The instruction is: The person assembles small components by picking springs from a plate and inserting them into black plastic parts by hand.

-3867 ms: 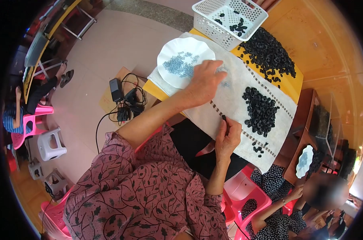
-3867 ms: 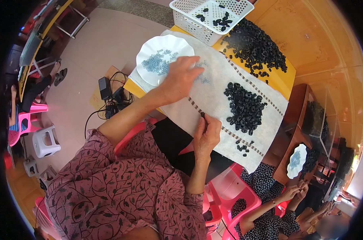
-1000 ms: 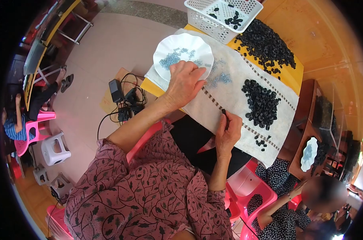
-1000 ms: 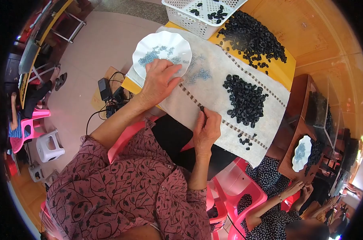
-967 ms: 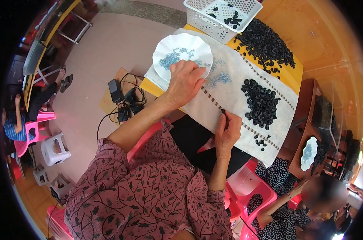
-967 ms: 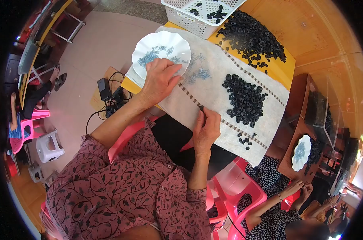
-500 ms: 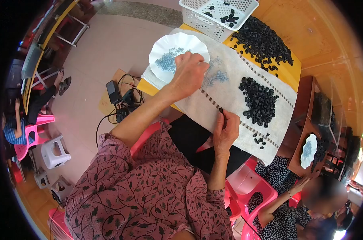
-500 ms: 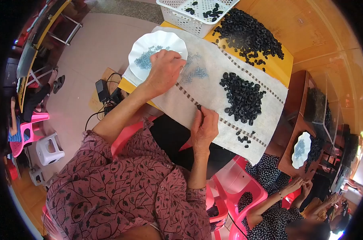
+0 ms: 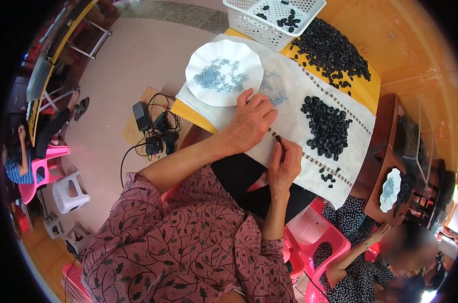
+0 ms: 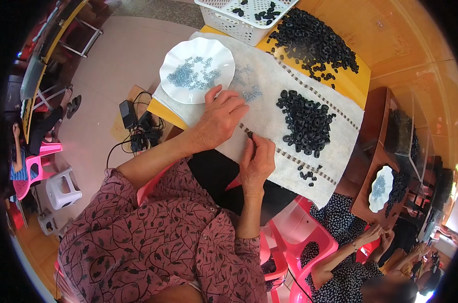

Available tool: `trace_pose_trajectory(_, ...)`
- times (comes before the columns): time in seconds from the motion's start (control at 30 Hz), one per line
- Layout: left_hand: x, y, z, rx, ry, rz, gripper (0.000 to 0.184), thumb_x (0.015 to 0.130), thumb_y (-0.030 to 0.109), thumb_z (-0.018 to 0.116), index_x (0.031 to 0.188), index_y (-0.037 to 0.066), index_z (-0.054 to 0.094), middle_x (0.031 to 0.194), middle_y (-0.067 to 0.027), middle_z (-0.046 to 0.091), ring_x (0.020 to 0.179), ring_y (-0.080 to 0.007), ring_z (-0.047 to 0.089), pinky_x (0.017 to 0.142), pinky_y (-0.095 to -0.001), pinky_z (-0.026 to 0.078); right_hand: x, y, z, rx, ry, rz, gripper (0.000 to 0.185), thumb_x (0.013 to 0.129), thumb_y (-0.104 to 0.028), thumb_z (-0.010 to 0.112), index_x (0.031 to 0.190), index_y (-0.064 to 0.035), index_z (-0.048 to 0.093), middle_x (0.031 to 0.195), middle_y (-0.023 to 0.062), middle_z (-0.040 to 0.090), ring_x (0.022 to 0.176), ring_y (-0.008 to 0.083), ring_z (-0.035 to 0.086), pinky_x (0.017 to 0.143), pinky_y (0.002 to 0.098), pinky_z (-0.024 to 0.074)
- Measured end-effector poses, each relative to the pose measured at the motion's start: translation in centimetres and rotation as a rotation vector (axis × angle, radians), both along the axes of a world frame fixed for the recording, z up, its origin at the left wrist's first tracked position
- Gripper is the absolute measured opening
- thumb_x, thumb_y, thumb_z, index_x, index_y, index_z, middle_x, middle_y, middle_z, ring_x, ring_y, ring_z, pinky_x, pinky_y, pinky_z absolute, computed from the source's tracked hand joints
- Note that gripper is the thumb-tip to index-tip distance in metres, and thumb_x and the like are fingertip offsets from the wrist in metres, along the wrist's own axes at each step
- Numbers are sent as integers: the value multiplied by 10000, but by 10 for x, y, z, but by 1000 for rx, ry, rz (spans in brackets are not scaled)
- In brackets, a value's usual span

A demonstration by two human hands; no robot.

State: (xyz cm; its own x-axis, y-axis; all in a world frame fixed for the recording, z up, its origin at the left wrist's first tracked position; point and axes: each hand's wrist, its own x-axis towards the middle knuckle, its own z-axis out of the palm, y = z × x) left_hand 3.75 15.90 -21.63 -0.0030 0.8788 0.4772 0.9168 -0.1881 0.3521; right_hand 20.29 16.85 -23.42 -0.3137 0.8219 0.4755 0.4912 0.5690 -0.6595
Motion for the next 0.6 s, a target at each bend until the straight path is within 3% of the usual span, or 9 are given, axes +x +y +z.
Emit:
trace_pose_trajectory(0.3, 5, 22, -8, 1, 79, 10, 315, 736, 27, 551, 1046, -22, 579, 1165, -129, 538, 1108, -269, 481, 1003, -485, 281, 0, 0, -1, -1, -8, 2, 173, 810, 15, 655, 975, -12, 610, 899, 153, 605, 776, 301, 615, 673, 351, 506)
trace_pose_trajectory(0.47, 5, 17, 1, -10, 163, 148, 287, 738, 40, 542, 1018, -14, 570, 1090, -130, 539, 1021, -272, 484, 936, -440, 314, 1, 0, 0, 11, -5, 9, 176, 806, 19, 655, 973, -9, 608, 892, 151, 605, 774, 300, 612, 669, 351, 506)
trace_pose_trajectory(0.6, 0, -1, 4, -131, 116, 98, 282, 735, 35, 542, 1012, -12, 567, 1039, -116, 533, 979, -268, 481, 901, -418, 322, 0, 1, 1, 15, -1, 5, 178, 804, 22, 655, 973, -10, 611, 892, 149, 605, 771, 296, 613, 668, 348, 508)
